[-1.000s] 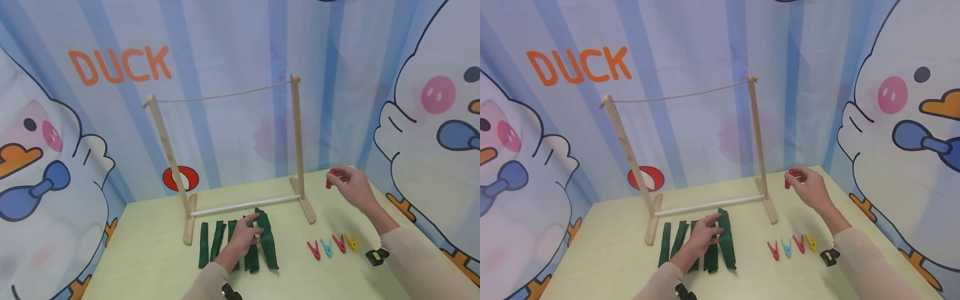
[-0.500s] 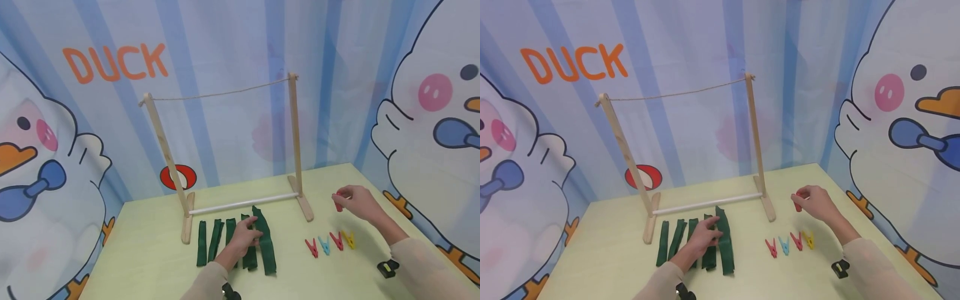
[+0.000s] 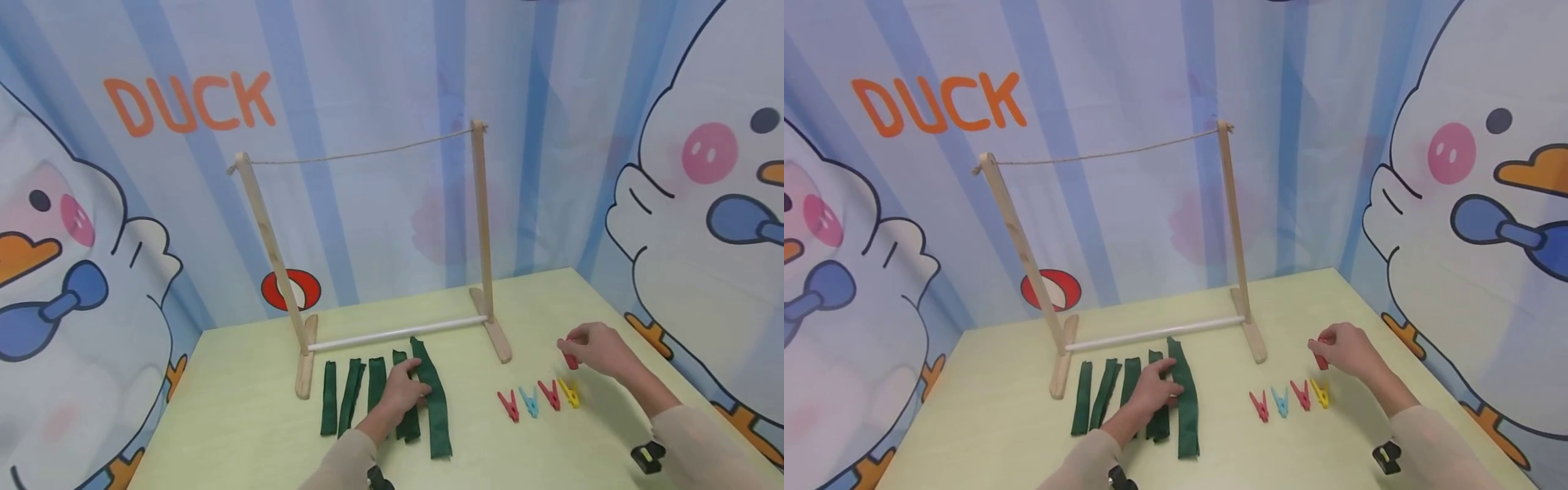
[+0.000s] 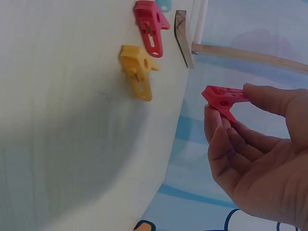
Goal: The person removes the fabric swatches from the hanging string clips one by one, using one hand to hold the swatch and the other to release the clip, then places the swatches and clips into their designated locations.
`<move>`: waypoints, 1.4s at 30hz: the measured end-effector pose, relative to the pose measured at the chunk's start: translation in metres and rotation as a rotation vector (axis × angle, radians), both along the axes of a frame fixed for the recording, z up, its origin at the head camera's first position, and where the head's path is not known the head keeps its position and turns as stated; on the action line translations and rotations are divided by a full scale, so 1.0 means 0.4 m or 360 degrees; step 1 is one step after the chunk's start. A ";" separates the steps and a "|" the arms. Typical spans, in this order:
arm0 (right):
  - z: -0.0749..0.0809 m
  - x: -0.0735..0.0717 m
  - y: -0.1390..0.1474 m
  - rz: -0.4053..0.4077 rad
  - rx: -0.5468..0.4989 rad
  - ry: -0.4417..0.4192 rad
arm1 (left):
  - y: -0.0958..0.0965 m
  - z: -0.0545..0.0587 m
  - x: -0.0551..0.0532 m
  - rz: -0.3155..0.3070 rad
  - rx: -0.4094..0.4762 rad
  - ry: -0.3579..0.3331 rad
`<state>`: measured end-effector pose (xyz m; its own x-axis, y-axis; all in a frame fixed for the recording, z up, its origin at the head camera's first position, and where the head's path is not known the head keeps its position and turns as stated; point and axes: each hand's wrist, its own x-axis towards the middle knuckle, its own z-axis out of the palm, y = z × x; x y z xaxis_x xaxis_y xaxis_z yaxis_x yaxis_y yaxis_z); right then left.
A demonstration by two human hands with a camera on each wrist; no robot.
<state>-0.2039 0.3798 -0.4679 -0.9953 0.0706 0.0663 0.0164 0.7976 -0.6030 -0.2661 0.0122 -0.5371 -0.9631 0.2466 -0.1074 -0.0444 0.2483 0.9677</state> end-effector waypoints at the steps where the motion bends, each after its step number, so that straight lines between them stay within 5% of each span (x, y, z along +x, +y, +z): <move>1: -0.002 0.002 0.002 -0.0005 -0.0006 -0.0019 | 0.000 0.001 0.001 -0.0002 -0.0015 0.0012; 8: -0.014 0.006 0.014 -0.0080 0.0040 -0.0178 | 0.001 -0.003 -0.002 -0.0038 -0.0135 0.0114; 14: -0.045 0.014 0.019 -0.0124 0.0149 -0.0300 | -0.001 0.005 0.000 -0.0065 -0.0626 0.0470; 17: -0.058 0.019 0.018 -0.0155 0.0190 -0.0367 | 0.000 0.009 -0.001 -0.0062 -0.0753 0.0559; 25: -0.080 0.028 0.014 -0.0146 0.0270 -0.0401 | -0.001 0.014 -0.003 -0.0118 -0.0894 0.0568; 42: -0.092 0.035 0.013 -0.0139 0.0301 -0.0382 | -0.011 0.025 -0.002 -0.0214 -0.0911 0.0549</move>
<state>-0.1898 0.3852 -0.5049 -0.9747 0.1656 -0.1498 0.2140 0.8846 -0.4144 -0.2667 0.0079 -0.5270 -0.9307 0.3623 0.0512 0.3103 0.7073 0.6352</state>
